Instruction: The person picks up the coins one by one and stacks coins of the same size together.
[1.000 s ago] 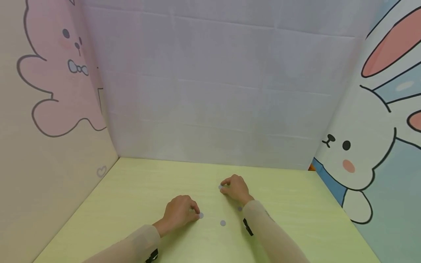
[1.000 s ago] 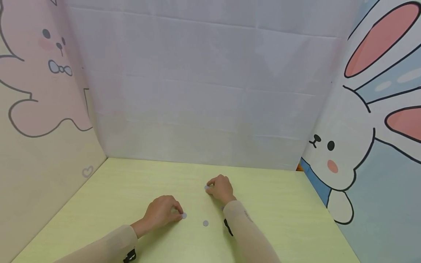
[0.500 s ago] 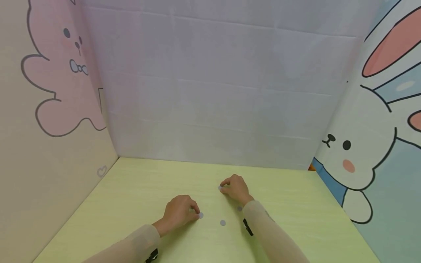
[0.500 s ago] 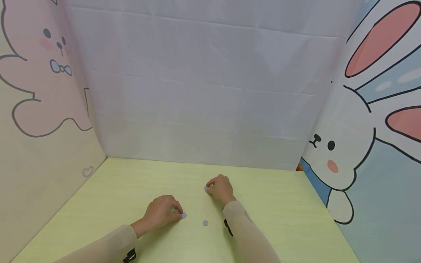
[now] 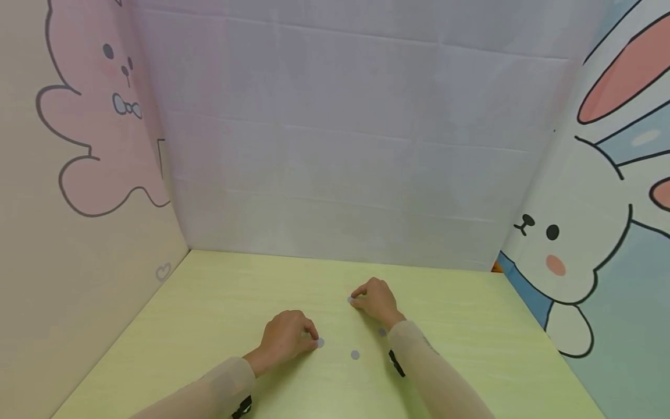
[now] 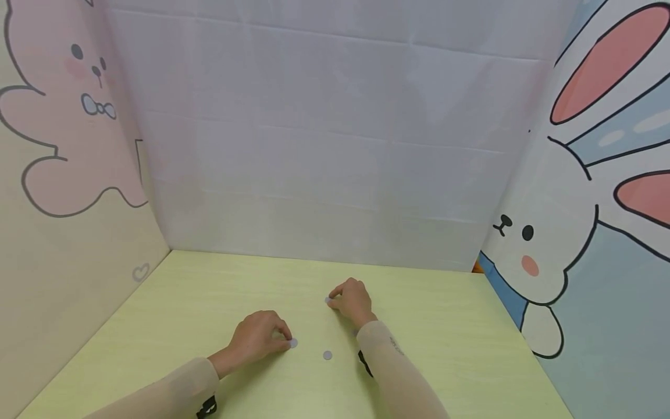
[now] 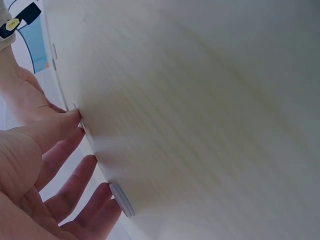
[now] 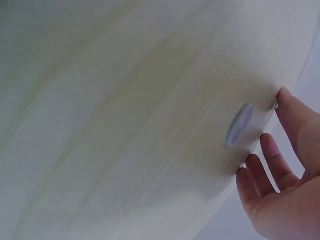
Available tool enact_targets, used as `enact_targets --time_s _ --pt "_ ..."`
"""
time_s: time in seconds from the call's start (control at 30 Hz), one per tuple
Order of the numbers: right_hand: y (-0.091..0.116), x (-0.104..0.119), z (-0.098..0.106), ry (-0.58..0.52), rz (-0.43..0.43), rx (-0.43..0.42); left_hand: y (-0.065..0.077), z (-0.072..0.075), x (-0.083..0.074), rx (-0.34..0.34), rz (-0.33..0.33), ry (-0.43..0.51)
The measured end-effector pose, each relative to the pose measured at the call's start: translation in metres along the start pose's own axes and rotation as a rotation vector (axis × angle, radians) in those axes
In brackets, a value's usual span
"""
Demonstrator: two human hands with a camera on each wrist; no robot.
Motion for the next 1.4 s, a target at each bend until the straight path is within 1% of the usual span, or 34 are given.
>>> enact_targets --time_s 0.23,0.4,0.53,0.7,0.9,1.2,1.4 --pt "0.004 0.003 -0.002 0.063 0.070 -0.011 -0.001 -0.001 0.001 0.000 -0.009 -0.006" --pt "0.006 0.008 -0.001 0.159 0.154 -0.009 -0.001 -0.001 0.000 -0.001 -0.024 -0.005" --pt "0.008 0.010 0.000 0.187 0.205 -0.009 -0.001 -0.001 0.000 -0.004 -0.027 -0.006" --pt "0.011 0.009 0.003 0.156 0.215 -0.004 -0.001 -0.001 0.001 -0.006 -0.023 -0.009" --pt "0.017 0.008 0.006 0.075 0.174 0.018 -0.001 0.000 0.000 -0.002 -0.023 -0.004" --pt "0.034 0.012 0.005 0.050 0.173 0.055 -0.001 -0.001 0.002 0.003 -0.003 -0.010" --pt "0.044 0.015 0.003 0.015 0.193 0.070 -0.001 -0.003 0.004 0.007 0.002 -0.006"
Point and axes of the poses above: each hand's wrist, its own y-axis away from the middle knuckle, its own z-axis out of the back of the hand, x = y × z, the point moved 5 cm from there along -y, towards the middle knuckle, and after that the axes turned 1 degree about z, right-handed, at the moved point
